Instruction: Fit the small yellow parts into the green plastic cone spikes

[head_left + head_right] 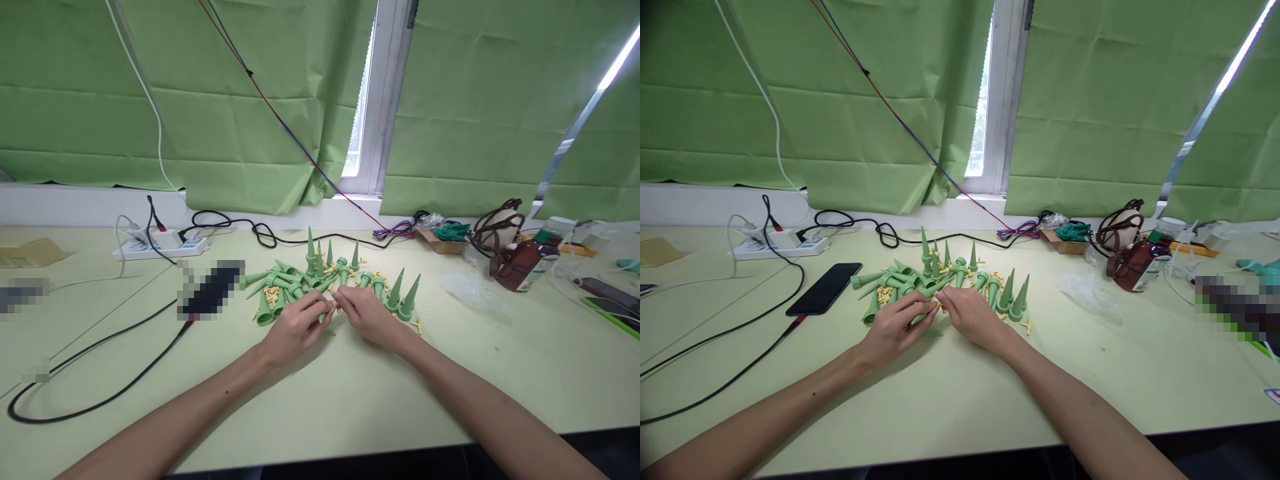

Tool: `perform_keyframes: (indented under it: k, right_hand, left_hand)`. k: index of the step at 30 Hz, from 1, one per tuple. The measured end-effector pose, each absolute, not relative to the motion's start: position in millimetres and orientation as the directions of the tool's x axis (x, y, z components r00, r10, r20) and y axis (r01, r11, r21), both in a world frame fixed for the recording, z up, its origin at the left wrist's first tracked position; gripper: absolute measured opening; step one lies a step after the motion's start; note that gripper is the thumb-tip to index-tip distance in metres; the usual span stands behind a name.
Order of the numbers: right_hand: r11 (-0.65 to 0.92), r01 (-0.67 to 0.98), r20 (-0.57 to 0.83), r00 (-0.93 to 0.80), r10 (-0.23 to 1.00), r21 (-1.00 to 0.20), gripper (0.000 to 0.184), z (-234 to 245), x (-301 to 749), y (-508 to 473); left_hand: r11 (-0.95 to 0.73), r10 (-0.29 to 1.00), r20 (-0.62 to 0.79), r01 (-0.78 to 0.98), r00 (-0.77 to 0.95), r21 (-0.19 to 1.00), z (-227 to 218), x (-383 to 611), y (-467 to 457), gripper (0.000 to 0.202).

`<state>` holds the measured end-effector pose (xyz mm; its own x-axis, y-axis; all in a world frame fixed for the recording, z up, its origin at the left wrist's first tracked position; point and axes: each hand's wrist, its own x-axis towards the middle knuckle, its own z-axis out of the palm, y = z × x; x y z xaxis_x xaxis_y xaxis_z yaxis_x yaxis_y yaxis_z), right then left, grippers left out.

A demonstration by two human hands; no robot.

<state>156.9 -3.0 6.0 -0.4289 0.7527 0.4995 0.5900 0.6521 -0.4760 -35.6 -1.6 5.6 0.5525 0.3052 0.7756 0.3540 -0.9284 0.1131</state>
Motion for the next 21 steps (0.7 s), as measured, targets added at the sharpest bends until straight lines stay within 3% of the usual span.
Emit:
perform_keyframes:
  k: [21]
  right_hand:
    - [0.662, 0.589, 0.491, -0.451, 0.745, -0.463, 0.036, 5.5, 156.5, -2.8]
  left_hand:
    - [-0.919, 0.289, 0.759, 0.39, 0.584, 0.05, 4.8, -36.6, -2.4, 0.01]
